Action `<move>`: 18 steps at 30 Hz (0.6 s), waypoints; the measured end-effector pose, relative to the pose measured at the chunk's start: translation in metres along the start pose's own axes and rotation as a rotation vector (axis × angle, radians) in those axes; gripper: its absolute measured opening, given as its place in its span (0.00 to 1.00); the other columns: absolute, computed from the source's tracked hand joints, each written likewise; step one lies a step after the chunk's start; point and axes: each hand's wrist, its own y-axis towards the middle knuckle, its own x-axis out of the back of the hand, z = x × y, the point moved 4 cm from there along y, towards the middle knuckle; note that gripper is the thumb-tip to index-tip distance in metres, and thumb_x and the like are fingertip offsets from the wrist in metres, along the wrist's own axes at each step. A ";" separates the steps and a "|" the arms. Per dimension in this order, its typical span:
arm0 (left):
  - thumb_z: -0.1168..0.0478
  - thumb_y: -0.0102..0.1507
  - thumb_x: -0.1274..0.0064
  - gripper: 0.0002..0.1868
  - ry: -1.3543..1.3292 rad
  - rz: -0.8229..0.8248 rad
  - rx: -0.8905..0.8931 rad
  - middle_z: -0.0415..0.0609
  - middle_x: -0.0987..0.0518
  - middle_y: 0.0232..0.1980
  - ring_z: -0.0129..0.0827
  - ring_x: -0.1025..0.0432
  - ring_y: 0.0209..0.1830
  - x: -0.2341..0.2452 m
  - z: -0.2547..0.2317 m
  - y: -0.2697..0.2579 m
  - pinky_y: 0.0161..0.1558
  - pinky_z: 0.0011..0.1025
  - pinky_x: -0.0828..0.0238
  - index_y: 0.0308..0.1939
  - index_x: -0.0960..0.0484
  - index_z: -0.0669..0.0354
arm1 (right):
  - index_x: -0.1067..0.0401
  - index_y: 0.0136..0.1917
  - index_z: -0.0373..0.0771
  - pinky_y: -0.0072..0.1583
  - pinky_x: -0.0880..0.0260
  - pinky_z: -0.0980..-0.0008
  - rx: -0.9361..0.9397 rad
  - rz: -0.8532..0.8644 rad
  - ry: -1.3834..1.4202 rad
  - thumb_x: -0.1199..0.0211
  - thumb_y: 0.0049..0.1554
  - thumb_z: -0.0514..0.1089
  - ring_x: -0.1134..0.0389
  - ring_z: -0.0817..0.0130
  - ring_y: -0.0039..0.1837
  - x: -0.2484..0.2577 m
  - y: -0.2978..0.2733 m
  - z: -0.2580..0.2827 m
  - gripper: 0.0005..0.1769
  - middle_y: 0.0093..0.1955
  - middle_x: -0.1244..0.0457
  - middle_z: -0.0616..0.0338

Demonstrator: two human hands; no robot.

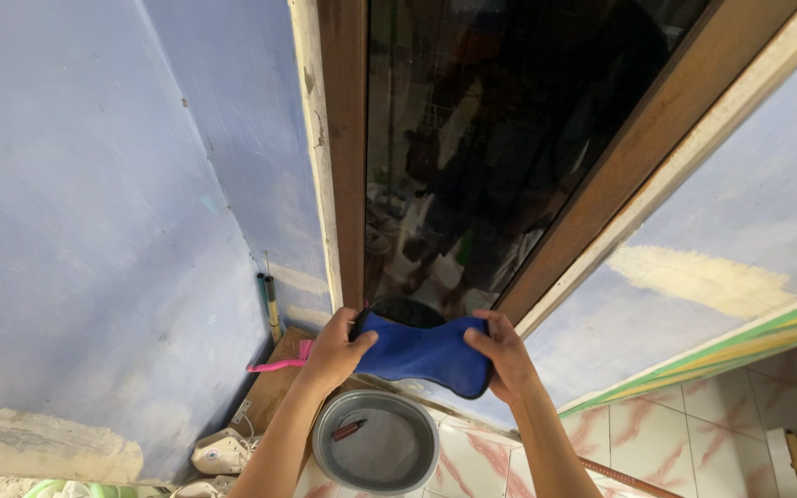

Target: The person washes a cloth in a bucket of water and then uses it to wipe down a glass window pane.

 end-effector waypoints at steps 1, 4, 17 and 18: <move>0.55 0.63 0.43 0.20 0.063 -0.057 0.018 0.53 0.17 0.39 0.37 0.22 0.37 0.002 0.005 0.003 0.41 0.35 0.26 0.54 0.26 0.61 | 0.41 0.61 0.41 0.50 0.26 0.64 0.048 0.048 -0.027 0.34 0.47 0.32 0.30 0.67 0.49 -0.002 0.001 0.001 0.30 0.50 0.34 0.58; 0.53 0.66 0.45 0.25 0.194 -0.219 0.061 0.59 0.20 0.37 0.45 0.24 0.37 0.013 0.016 0.013 0.42 0.41 0.29 0.60 0.36 0.61 | 0.46 0.69 0.40 0.52 0.30 0.62 -0.139 0.024 -0.411 0.31 0.51 0.34 0.33 0.63 0.50 0.000 0.009 -0.023 0.38 0.52 0.35 0.43; 0.59 0.57 0.32 0.15 0.538 0.305 -0.541 0.55 0.30 0.66 0.52 0.31 0.63 0.034 -0.014 0.044 0.62 0.43 0.31 0.43 0.19 0.58 | 0.19 0.47 0.41 0.62 0.31 0.56 0.546 0.096 -1.290 0.24 0.47 0.40 0.36 0.53 0.65 -0.045 0.021 -0.008 0.13 0.60 0.29 0.57; 0.59 0.55 0.31 0.14 0.559 0.233 -0.687 0.57 0.30 0.65 0.56 0.32 0.61 0.041 -0.025 0.047 0.60 0.46 0.32 0.41 0.19 0.58 | 0.20 0.47 0.39 0.61 0.31 0.56 0.611 0.040 -1.238 0.24 0.47 0.39 0.38 0.50 0.67 -0.044 0.024 0.002 0.13 0.56 0.28 0.54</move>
